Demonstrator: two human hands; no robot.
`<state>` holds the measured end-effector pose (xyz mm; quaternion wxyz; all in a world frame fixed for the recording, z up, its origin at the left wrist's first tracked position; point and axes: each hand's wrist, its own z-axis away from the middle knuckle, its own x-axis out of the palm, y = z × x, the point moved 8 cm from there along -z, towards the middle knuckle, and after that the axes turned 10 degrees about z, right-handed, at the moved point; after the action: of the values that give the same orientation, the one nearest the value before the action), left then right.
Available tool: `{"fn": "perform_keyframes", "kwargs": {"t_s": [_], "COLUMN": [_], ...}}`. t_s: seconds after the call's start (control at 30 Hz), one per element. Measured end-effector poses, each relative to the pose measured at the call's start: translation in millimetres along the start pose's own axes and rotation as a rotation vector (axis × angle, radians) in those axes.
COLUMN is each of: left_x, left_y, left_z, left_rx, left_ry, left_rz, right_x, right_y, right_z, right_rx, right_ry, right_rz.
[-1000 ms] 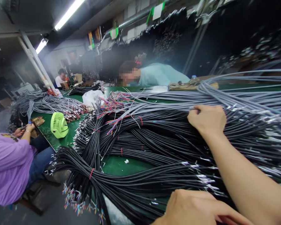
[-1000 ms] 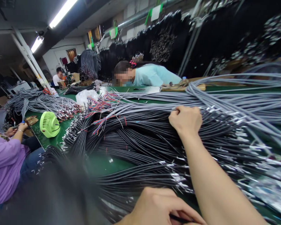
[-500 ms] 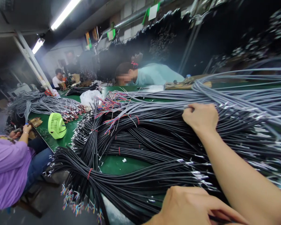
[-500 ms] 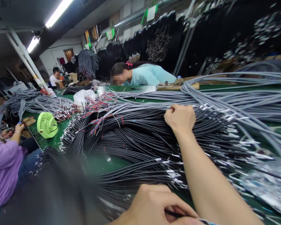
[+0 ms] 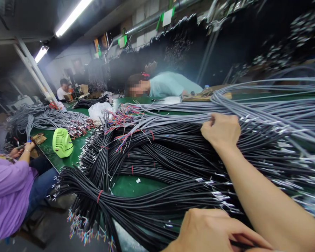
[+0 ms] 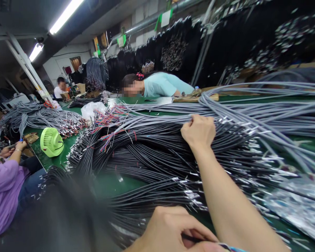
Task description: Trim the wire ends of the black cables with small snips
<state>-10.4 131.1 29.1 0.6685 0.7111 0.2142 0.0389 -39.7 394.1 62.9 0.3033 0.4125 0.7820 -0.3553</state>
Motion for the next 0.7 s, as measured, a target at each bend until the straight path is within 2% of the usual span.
{"fn": "perform_keyframes", "kwargs": {"t_s": [0.13, 0.27, 0.7], "left_x": [-0.8, -6.6, -5.8], "left_y": [4.3, 8.2, 18.2], "left_z": [-1.0, -1.5, -2.1], "left_rx": [0.026, -0.006, 0.068], "left_ry": [-0.021, 0.011, -0.010], "left_rz": [-0.004, 0.033, -0.007], "right_x": [-11.8, -16.4, -0.8], "right_y": [-2.7, -3.0, 0.4], "right_z": [2.3, 0.3, -10.5], "right_rx": [0.000, -0.005, -0.028], "right_ry": [0.029, 0.047, -0.040], "right_rz": [0.008, 0.021, -0.035]}}
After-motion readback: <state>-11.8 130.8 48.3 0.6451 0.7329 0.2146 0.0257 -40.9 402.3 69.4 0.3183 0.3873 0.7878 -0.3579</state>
